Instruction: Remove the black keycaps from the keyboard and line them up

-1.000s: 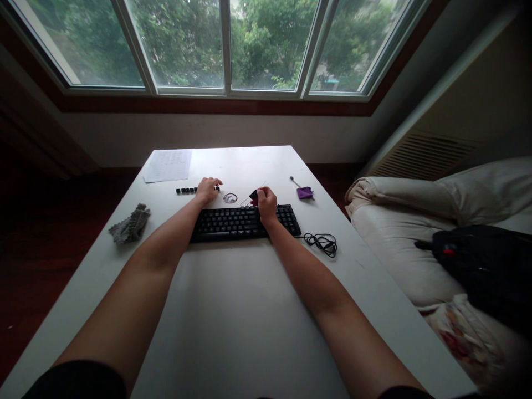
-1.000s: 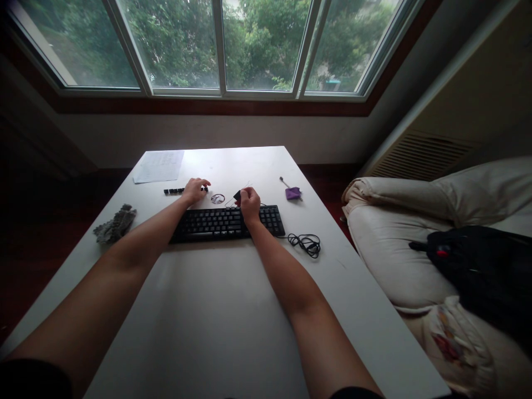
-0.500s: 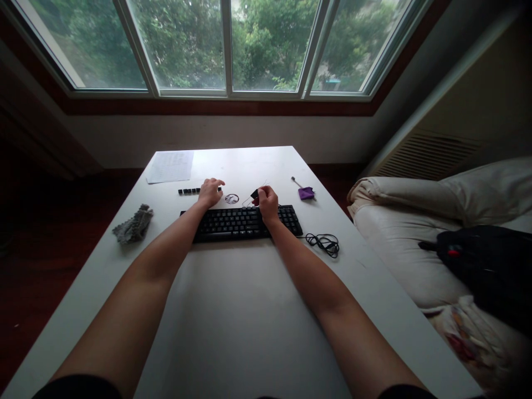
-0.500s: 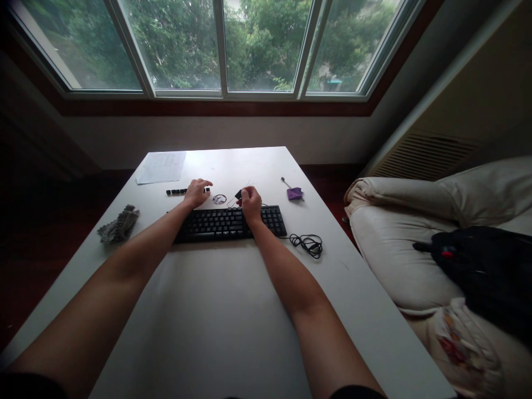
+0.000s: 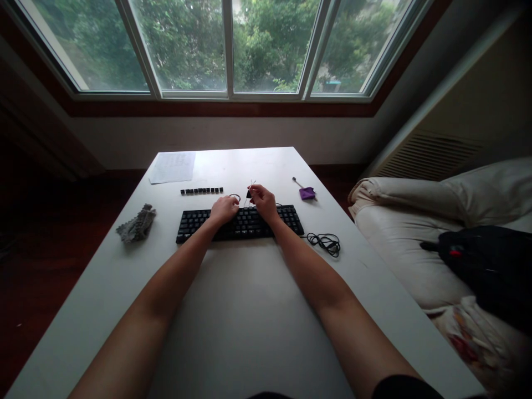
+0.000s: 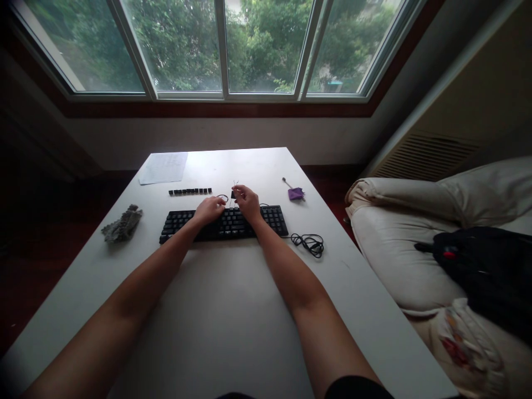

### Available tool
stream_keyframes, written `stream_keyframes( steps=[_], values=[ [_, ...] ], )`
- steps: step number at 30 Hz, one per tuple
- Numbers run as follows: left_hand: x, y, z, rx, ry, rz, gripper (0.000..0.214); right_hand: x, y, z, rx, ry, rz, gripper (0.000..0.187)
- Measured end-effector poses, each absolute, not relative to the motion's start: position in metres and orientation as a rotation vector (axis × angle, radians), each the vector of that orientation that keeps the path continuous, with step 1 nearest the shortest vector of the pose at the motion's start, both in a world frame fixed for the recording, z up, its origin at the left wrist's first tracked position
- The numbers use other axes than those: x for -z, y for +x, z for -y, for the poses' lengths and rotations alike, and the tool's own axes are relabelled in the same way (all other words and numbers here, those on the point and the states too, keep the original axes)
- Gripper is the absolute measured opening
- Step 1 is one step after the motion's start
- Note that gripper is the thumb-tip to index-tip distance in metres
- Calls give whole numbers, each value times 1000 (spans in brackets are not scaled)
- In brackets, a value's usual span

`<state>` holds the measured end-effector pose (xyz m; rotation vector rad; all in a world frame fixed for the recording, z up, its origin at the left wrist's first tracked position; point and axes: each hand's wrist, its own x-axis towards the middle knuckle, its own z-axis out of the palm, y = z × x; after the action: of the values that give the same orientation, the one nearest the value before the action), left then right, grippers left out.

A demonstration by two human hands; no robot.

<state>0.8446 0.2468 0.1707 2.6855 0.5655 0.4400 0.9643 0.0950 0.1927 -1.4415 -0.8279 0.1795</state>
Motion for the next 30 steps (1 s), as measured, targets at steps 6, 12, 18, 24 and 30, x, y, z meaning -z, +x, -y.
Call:
stream_keyframes(
  steps=[6, 12, 18, 24, 30],
  values=[
    [-169, 834, -235, -550, 2676, -453, 17, -186, 964, -101, -152, -1533, 930, 29],
    [-177, 830, -229, -487, 2748, -594, 20, -191, 959, -100, -213, -1607, 1113, 25],
    [-184, 824, -222, -438, 2769, -704, 26, -192, 962, -91, -154, -1717, 964, 20],
    [-185, 820, -225, -418, 2734, -729, 27, -182, 967, -96, -310, -1635, 728, 20],
    [-181, 818, -228, -432, 2734, -765, 28, -191, 941, -95, 13, -1782, 987, 23]
  ],
)
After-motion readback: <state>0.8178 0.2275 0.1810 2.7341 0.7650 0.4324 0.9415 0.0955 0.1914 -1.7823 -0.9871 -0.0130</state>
